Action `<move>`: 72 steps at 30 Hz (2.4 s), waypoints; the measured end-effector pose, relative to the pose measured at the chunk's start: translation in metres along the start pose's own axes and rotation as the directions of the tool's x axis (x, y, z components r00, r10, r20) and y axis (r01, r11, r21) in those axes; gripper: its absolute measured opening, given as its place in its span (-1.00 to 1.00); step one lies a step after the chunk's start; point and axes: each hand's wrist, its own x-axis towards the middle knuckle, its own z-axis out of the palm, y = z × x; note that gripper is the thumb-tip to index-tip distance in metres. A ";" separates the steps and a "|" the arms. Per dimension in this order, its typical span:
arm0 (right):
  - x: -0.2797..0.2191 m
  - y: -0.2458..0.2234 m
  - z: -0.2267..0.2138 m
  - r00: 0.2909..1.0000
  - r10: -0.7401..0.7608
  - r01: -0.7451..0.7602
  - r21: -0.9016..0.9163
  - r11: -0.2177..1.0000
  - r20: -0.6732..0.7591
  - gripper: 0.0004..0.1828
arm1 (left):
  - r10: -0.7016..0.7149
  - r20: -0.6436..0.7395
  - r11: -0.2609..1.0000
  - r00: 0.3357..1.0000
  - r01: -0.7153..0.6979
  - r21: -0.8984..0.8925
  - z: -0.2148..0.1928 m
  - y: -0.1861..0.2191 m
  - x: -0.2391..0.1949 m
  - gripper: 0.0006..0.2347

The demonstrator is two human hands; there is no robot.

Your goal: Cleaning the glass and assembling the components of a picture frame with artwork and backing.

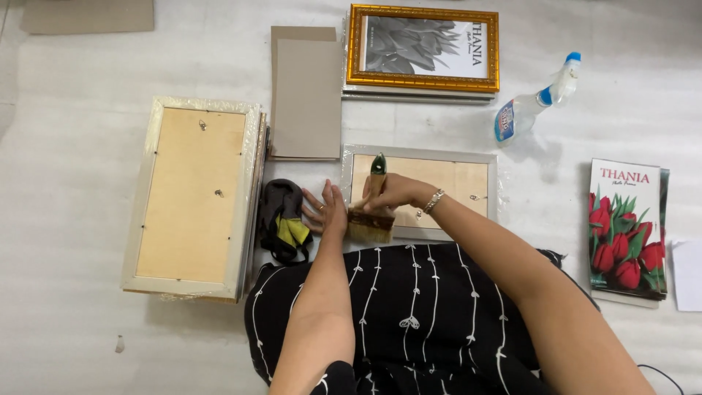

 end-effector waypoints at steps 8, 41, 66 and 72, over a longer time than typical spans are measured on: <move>0.042 -0.019 -0.060 0.767 -0.089 0.214 0.123 0.969 -0.635 -0.62 | -0.026 -0.014 0.998 1.000 0.027 0.062 0.017 -0.011 0.021 -0.53; -0.124 0.243 -0.023 0.293 -0.001 -0.168 -0.052 0.984 -0.956 -0.59 | 0.423 -0.194 0.837 0.885 -0.300 0.457 0.015 0.004 -0.035 -0.44; -0.142 0.195 -0.033 0.512 -0.147 -0.350 -0.362 0.864 -0.846 -0.50 | 0.651 -0.338 0.745 0.680 -0.488 0.455 0.051 -0.016 -0.019 -0.43; -0.124 0.231 -0.060 0.407 -0.096 -0.231 -0.204 0.951 -0.908 -0.68 | 0.594 -0.246 0.783 0.766 -0.480 0.395 0.032 -0.005 -0.019 -0.49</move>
